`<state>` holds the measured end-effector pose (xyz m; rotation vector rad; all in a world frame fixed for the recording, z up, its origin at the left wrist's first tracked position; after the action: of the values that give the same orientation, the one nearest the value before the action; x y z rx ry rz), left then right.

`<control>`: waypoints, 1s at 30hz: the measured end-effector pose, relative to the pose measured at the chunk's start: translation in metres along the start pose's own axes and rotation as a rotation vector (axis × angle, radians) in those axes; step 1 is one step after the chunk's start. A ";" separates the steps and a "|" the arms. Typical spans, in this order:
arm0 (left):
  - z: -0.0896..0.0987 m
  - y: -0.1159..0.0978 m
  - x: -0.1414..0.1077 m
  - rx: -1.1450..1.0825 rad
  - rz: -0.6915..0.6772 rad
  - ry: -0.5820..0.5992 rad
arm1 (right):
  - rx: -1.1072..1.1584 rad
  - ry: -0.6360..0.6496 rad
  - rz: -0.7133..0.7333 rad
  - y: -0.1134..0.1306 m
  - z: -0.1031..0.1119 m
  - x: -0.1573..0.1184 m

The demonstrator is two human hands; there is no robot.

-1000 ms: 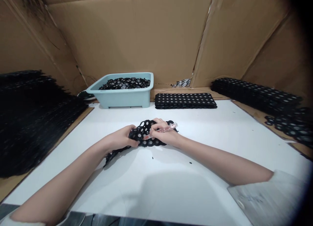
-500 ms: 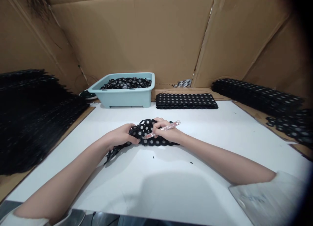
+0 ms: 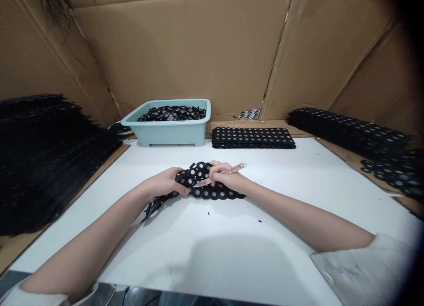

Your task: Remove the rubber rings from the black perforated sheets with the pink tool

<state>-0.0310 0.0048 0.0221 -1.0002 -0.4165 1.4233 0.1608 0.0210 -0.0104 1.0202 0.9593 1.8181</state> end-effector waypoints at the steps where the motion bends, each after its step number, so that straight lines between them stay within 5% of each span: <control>1: 0.000 0.000 0.000 -0.005 0.003 -0.003 | -0.002 0.001 0.001 -0.001 0.000 0.000; 30: -0.002 -0.001 0.000 0.005 0.020 -0.034 | -0.043 0.001 0.034 -0.004 -0.001 -0.002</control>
<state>-0.0293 0.0048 0.0215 -0.9796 -0.4283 1.4604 0.1621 0.0210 -0.0148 1.0148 0.9052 1.8589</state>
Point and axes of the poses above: each hand's wrist, its own x-axis towards the middle knuckle, its own z-axis out of the back of the hand, y = z × x, the point moved 2 cm from there along x, towards the middle knuckle, and after that the axes turned 13 degrees about -y, right-handed, at the moved point
